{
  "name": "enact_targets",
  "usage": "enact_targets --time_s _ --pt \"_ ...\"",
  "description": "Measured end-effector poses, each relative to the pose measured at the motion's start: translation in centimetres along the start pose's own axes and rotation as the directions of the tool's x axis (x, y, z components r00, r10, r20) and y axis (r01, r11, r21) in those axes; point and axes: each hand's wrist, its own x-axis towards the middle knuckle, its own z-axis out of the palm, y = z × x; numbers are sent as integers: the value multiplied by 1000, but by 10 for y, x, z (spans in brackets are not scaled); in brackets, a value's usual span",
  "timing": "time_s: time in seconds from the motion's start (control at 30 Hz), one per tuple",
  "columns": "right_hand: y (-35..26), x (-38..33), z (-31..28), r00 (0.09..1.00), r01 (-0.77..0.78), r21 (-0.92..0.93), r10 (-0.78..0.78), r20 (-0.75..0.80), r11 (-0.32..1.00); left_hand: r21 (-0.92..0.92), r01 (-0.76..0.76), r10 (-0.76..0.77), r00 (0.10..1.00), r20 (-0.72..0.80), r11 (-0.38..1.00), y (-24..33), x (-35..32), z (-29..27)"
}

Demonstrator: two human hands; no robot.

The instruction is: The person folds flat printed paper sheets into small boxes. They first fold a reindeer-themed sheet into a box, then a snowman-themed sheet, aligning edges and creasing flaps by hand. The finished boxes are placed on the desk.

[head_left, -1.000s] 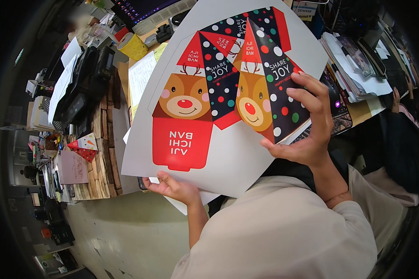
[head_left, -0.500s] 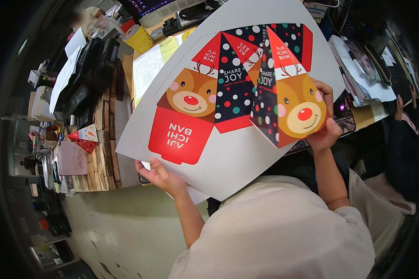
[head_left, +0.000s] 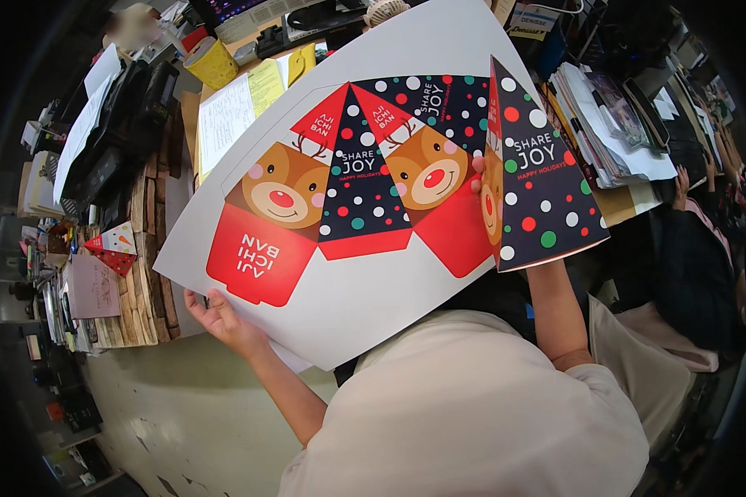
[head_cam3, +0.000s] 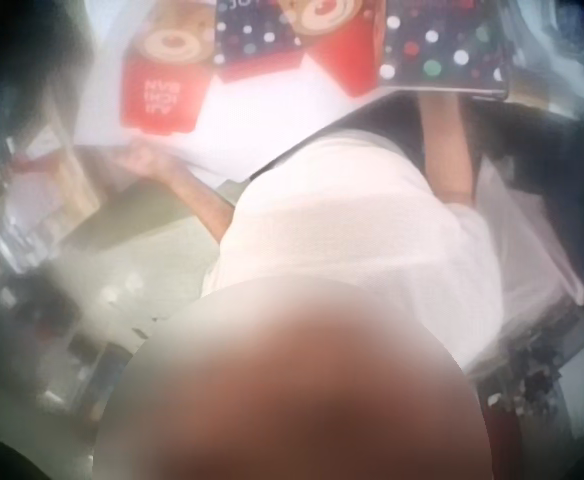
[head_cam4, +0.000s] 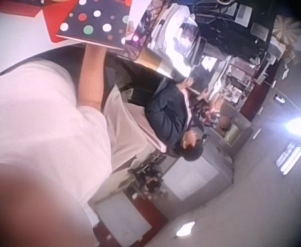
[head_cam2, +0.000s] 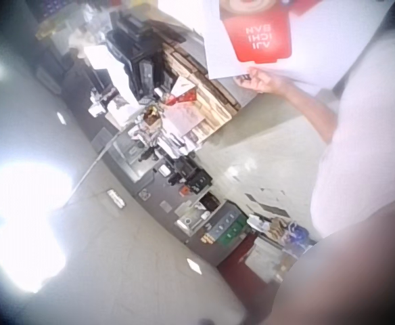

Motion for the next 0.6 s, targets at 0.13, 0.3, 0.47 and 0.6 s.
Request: enact_targets --time_s 0.13,0.3,0.47,0.6 --pt "0 0 -1 999 10 -88 -13 -43 996 -1 14 -14 1000 0 1000 -1 1 -1" --pt "2 -1 3 996 27 -185 -41 -77 982 -9 28 -28 1000 1 1000 -1 2 -2" --pt "3 0 5 996 27 -155 -39 -75 988 -28 43 -43 999 3 999 -1 2 -1" --pt "1 0 2 998 29 -156 -37 -49 987 17 15 -15 1000 -12 1000 0 2 1"
